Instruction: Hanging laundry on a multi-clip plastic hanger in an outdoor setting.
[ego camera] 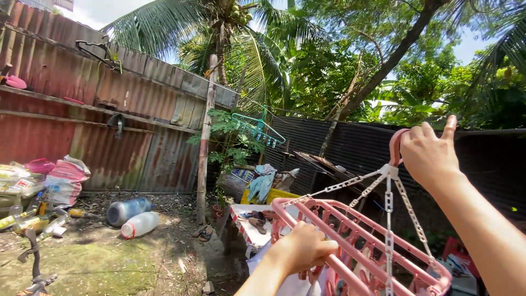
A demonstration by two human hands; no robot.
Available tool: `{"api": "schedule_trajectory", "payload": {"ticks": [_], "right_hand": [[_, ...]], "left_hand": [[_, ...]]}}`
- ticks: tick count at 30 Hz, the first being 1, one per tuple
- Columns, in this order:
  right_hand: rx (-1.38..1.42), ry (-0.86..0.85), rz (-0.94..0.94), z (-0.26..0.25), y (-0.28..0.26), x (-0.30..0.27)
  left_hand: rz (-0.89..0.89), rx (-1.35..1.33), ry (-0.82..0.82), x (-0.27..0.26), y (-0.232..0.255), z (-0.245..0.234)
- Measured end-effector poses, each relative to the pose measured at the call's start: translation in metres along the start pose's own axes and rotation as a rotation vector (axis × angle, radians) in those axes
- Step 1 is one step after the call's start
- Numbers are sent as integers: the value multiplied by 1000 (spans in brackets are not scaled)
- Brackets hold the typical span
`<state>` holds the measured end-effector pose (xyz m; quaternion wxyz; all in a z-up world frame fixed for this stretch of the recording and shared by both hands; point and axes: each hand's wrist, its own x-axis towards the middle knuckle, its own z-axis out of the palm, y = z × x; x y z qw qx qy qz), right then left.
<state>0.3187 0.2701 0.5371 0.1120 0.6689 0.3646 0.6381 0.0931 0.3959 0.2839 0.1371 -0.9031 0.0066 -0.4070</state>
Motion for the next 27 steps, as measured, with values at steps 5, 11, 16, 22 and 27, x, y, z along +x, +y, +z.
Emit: {"api": "schedule_trajectory", "payload": {"ticks": [5,11,16,22,27], "right_hand": [[48,44,-20,45,-18,31],[30,39,-7,64,-23,51],[-8,121,-10,72,-32,76],[-64,136,-15,88,-66,98],[-67,130,3,97,-86,121]], "left_hand": [[11,-21,139,3,-36,5],[98,-139,110,13,-74,-20],[41,-105,-25,16,-103,-24],[70,-118,91,-3,-149,-3],[36,-51,51,-1,-187,18]]}}
